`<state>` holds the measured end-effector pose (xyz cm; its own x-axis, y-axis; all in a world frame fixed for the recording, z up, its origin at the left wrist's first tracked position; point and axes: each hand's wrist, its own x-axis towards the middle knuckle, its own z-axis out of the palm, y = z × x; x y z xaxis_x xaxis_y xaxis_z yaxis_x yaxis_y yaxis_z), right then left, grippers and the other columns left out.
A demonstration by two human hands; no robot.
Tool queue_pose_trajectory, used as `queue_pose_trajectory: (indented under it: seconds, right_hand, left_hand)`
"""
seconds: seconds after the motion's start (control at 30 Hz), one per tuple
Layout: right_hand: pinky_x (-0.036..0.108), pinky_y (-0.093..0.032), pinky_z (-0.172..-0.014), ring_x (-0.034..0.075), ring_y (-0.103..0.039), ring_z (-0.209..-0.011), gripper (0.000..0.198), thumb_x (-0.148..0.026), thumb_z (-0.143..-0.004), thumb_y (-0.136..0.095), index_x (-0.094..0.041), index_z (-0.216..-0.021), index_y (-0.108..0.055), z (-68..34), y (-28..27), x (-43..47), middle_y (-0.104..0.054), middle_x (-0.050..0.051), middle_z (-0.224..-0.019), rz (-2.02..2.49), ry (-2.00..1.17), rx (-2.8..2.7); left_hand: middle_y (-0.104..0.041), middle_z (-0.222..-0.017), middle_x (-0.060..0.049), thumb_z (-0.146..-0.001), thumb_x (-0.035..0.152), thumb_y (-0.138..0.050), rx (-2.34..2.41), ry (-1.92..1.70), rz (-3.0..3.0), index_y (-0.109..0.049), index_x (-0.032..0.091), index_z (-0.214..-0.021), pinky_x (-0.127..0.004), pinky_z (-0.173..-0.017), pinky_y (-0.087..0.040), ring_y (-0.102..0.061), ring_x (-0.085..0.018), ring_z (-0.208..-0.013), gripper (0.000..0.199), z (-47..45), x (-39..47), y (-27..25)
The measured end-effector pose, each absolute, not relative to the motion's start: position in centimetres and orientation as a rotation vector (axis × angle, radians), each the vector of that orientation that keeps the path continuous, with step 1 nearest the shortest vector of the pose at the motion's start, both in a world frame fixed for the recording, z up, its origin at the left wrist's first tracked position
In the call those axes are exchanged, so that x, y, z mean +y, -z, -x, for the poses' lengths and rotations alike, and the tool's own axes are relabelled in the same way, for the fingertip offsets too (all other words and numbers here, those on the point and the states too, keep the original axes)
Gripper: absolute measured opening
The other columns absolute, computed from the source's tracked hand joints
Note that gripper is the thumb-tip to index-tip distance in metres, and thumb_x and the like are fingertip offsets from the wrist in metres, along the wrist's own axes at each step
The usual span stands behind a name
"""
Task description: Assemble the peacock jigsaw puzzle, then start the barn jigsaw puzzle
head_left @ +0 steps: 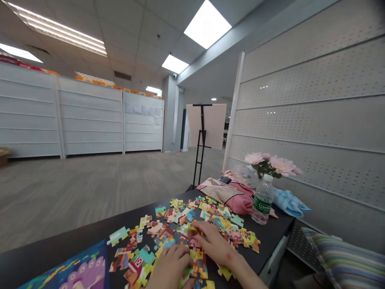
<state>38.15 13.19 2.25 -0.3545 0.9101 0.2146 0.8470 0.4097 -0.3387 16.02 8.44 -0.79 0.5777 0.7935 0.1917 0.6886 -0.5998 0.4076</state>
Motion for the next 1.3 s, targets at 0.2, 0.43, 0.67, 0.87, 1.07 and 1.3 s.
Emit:
queue_pose_trajectory:
  seconds: [0.2,0.43,0.67,0.87,1.07,1.3]
  right_hand:
    - [0.066,-0.029,-0.111,0.041,-0.042,-0.141,0.044,-0.032,-0.094,-0.047,-0.018,-0.13,-0.066,-42.7,-2.6,15.5,-0.053,0.018,-0.149,1.768,-0.121,-2.106]
    - [0.045,-0.04,-0.108,0.027,-0.056,-0.127,0.028,-0.025,-0.092,-0.05,-0.023,-0.112,-0.071,-43.6,-1.9,11.9,-0.069,0.009,-0.128,1.554,-0.094,-2.192]
    - [0.035,-0.05,-0.096,0.023,-0.066,-0.106,0.02,-0.027,-0.088,-0.061,-0.023,-0.106,-0.068,-43.2,-2.3,10.7,-0.073,0.006,-0.112,1.375,-0.167,-2.199]
    - [0.039,-0.043,-0.111,0.024,-0.058,-0.125,0.035,-0.036,-0.101,-0.039,-0.022,-0.118,-0.067,-43.8,-2.2,10.7,-0.067,0.01,-0.13,1.507,-0.048,-1.996]
    - [0.062,-0.032,-0.114,0.039,-0.043,-0.139,0.044,-0.032,-0.096,-0.043,-0.015,-0.131,-0.064,-44.2,-0.9,11.7,-0.056,0.018,-0.146,1.795,0.011,-1.823]
    - [0.037,-0.032,-0.122,0.02,-0.041,-0.145,0.051,-0.025,-0.096,-0.036,-0.019,-0.142,-0.057,-44.4,-1.5,10.9,-0.052,0.005,-0.152,1.665,-0.088,-2.031]
  left_hand:
    - [-0.065,-0.129,-0.001,-0.077,0.032,-0.076,1.205,-0.537,-2.5,-0.066,0.029,-0.104,-0.044,-0.1,-0.043,-0.056,-0.03,-0.121,0.029,-15.9,8.2,0.3]
    - [-0.064,-0.127,-0.002,-0.08,0.024,-0.067,1.21,-0.575,-2.409,-0.065,0.027,-0.103,-0.045,-0.102,-0.041,-0.054,-0.029,-0.121,0.023,-15.8,6.1,-2.4]
    - [-0.062,-0.129,-0.004,-0.086,0.023,-0.06,1.252,-0.525,-2.382,-0.066,0.027,-0.107,-0.047,-0.105,-0.04,-0.052,-0.03,-0.122,0.022,-15.9,5.1,-4.0]
    - [-0.063,-0.129,-0.004,-0.084,0.023,-0.061,1.235,-0.534,-2.406,-0.066,0.027,-0.105,-0.047,-0.104,-0.043,-0.054,-0.03,-0.124,0.022,-16.0,5.5,-3.5]
    - [-0.065,-0.129,-0.004,-0.084,0.024,-0.06,1.241,-0.548,-2.426,-0.067,0.028,-0.103,-0.046,-0.103,-0.045,-0.056,-0.031,-0.123,0.021,-15.9,5.7,-3.0]
    - [-0.068,-0.126,-0.004,-0.077,0.022,-0.065,1.252,-0.643,-2.528,-0.067,0.026,-0.096,-0.043,-0.099,-0.047,-0.06,-0.03,-0.118,0.02,-16.1,6.7,-0.7]
